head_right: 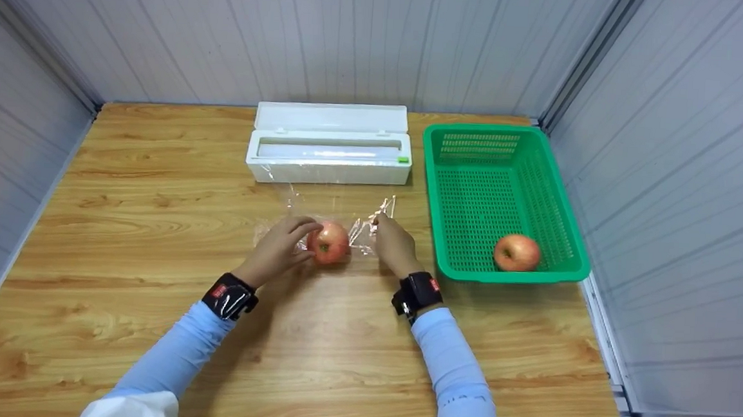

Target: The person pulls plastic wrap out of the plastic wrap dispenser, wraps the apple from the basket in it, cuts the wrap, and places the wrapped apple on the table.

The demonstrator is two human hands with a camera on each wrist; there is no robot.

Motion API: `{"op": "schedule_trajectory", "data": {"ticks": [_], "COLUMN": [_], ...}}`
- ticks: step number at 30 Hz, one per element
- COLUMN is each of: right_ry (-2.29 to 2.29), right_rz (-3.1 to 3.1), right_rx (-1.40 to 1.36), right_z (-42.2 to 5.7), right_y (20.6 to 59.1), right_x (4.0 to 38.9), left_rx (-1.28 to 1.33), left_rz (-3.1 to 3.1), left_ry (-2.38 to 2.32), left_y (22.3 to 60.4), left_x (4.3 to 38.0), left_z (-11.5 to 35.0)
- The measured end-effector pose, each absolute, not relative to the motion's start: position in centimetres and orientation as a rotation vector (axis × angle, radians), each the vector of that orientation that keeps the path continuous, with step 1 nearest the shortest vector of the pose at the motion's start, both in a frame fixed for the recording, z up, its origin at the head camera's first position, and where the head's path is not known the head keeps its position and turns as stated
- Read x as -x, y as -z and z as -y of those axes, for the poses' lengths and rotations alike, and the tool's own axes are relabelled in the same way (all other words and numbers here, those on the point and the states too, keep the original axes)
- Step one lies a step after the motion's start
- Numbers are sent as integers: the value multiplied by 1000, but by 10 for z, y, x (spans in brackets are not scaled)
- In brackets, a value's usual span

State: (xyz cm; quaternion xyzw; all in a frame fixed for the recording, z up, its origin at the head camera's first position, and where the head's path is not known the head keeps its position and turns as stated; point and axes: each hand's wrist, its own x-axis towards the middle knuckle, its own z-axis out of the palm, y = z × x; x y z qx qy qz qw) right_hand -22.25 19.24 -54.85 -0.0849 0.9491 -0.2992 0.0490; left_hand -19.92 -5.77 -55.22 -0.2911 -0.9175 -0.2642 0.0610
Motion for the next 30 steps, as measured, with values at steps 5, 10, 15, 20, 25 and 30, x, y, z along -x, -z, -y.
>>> {"op": "schedule_trajectory", "data": {"ticks": [5, 10, 15, 20, 25, 30], "right_ry": [878, 866, 940, 802, 599, 534], "right_rz": [-2957, -3125, -3195, -3145, -3109, -3121], "right_rx": [267, 333, 535, 796, 902, 889], "right_z": [-190, -185, -176, -166, -157, -151], "right_y": [543, 531, 520, 519, 530, 539], "right_x": [220, 214, 203, 193, 188, 192], "left_rx": [844, 863, 891, 796, 660, 580], "left_rz": [2809, 2793, 2811, 2848, 2813, 2817], "left_ry": [826, 876, 857, 979, 1142, 1182], "left_y": [553, 552, 549, 548, 548, 548], "left_x": [203, 205, 208, 213, 218, 223], "left_z": [54, 46, 37, 31, 27, 25]}}
